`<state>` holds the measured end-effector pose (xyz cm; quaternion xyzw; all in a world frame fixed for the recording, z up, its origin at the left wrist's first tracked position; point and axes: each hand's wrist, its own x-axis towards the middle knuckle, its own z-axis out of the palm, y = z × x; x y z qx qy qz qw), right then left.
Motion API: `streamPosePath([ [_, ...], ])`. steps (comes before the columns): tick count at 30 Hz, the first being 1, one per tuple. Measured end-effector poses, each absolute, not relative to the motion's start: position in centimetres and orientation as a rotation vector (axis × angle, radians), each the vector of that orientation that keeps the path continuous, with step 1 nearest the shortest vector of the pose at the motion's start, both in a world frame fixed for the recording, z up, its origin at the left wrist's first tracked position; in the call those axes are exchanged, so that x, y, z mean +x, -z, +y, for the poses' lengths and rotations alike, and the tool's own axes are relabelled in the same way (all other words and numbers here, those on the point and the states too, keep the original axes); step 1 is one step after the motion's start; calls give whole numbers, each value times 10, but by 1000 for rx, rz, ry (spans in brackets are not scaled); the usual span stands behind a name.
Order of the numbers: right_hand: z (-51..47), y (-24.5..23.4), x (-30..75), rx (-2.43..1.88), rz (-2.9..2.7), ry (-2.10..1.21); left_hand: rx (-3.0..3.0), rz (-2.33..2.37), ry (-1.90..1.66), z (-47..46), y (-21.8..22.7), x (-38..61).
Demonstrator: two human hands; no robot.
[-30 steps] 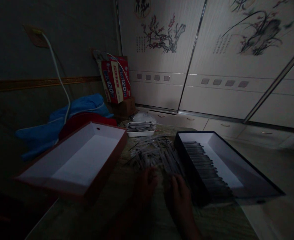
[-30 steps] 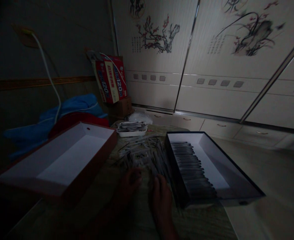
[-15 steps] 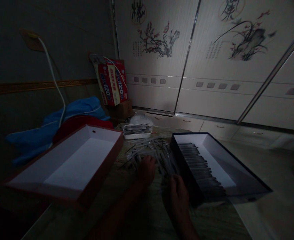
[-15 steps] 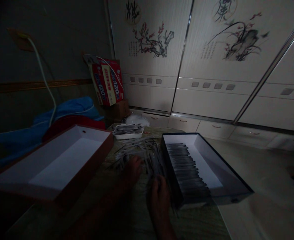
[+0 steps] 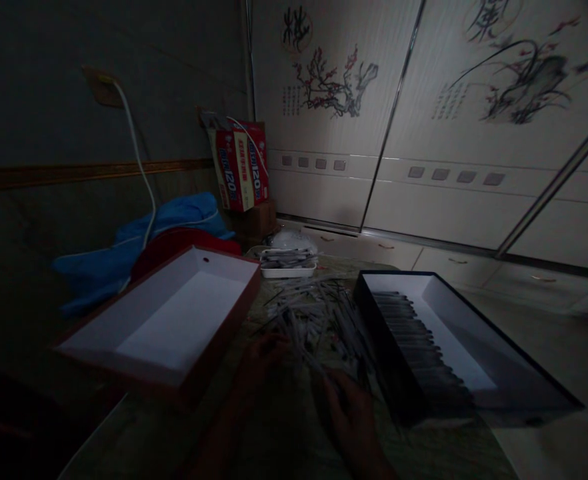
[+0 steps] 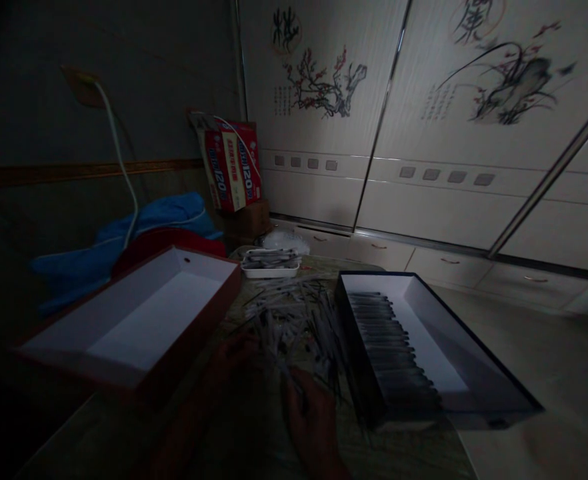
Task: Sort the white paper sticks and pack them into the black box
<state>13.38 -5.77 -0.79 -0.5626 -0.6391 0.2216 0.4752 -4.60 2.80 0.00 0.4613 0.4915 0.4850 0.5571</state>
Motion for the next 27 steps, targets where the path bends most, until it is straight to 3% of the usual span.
streamPosePath([
  [27,-59,14,128,-1400,-1821,-456,1114,1056,-1017,23,1,-37],
])
